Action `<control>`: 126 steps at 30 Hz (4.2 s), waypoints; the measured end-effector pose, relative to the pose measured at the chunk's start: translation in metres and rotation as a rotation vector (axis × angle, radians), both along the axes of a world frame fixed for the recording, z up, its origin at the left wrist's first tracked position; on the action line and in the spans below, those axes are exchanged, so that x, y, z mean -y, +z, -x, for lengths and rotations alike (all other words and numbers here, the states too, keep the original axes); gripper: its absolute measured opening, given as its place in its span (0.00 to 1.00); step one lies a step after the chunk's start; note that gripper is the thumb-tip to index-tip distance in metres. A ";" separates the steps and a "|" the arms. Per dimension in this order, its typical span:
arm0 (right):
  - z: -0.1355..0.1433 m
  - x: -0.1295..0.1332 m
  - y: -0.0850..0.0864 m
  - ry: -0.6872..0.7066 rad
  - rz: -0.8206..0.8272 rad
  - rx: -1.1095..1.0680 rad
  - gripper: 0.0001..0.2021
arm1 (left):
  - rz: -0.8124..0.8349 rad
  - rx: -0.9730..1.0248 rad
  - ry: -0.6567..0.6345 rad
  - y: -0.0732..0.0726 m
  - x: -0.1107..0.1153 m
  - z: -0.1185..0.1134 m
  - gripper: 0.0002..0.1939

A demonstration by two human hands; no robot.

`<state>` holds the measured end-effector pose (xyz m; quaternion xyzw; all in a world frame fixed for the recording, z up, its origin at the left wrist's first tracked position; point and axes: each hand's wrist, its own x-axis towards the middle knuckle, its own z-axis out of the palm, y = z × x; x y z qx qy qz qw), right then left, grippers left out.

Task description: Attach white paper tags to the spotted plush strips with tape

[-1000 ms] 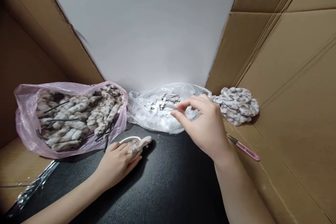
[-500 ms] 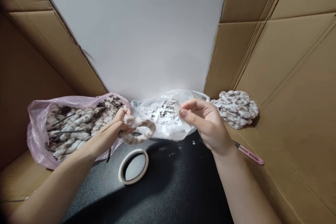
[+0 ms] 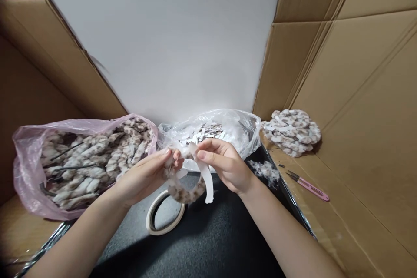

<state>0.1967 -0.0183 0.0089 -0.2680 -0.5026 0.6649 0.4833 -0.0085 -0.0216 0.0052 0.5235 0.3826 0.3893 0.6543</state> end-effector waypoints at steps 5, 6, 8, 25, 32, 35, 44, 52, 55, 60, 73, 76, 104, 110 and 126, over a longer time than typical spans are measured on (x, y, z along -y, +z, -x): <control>0.002 -0.008 -0.010 0.067 0.128 -0.183 0.09 | 0.008 -0.022 -0.113 0.000 0.001 0.002 0.17; 0.002 -0.009 -0.012 0.060 0.142 -0.192 0.09 | 0.006 -0.037 -0.129 -0.001 0.001 0.002 0.18; 0.003 -0.013 -0.016 0.024 0.156 -0.183 0.09 | 0.019 -0.066 -0.170 -0.001 0.000 0.002 0.20; 0.003 -0.008 -0.009 0.132 -0.009 -0.020 0.08 | -0.059 -0.135 -0.128 -0.014 -0.006 -0.002 0.17; 0.007 0.010 0.005 0.035 -0.253 0.470 0.07 | -0.240 -0.235 0.170 -0.012 0.004 -0.014 0.14; 0.014 0.015 0.005 -0.076 -0.281 0.578 0.07 | -0.214 -0.102 0.224 -0.013 0.011 -0.020 0.18; 0.018 0.017 0.000 -0.206 -0.278 0.559 0.08 | -0.388 -0.115 0.337 -0.017 0.019 -0.026 0.10; 0.026 0.020 -0.007 -0.284 -0.229 0.567 0.08 | -0.465 -0.166 0.463 -0.020 0.020 -0.028 0.07; 0.027 0.019 -0.008 -0.298 -0.221 0.550 0.08 | -0.477 -0.182 0.490 -0.021 0.020 -0.027 0.06; 0.027 0.018 -0.009 -0.354 -0.236 0.520 0.08 | -0.525 -0.147 0.406 -0.018 0.019 -0.025 0.05; -0.013 -0.005 0.000 -0.332 -0.398 0.787 0.08 | -0.866 -0.365 0.336 -0.007 0.016 -0.011 0.05; -0.020 -0.008 0.005 -0.334 -0.488 0.653 0.08 | -1.030 -0.444 0.126 -0.007 0.017 -0.013 0.07; 0.001 -0.006 -0.016 -0.093 -0.057 0.298 0.22 | -1.472 -0.625 0.123 -0.024 0.009 -0.017 0.08; 0.010 0.006 -0.012 -0.273 -0.159 0.350 0.17 | -1.106 -0.404 0.245 -0.034 0.007 -0.018 0.05; 0.014 0.016 -0.009 -0.317 -0.307 0.391 0.12 | -0.427 -0.245 0.242 -0.034 0.005 -0.023 0.11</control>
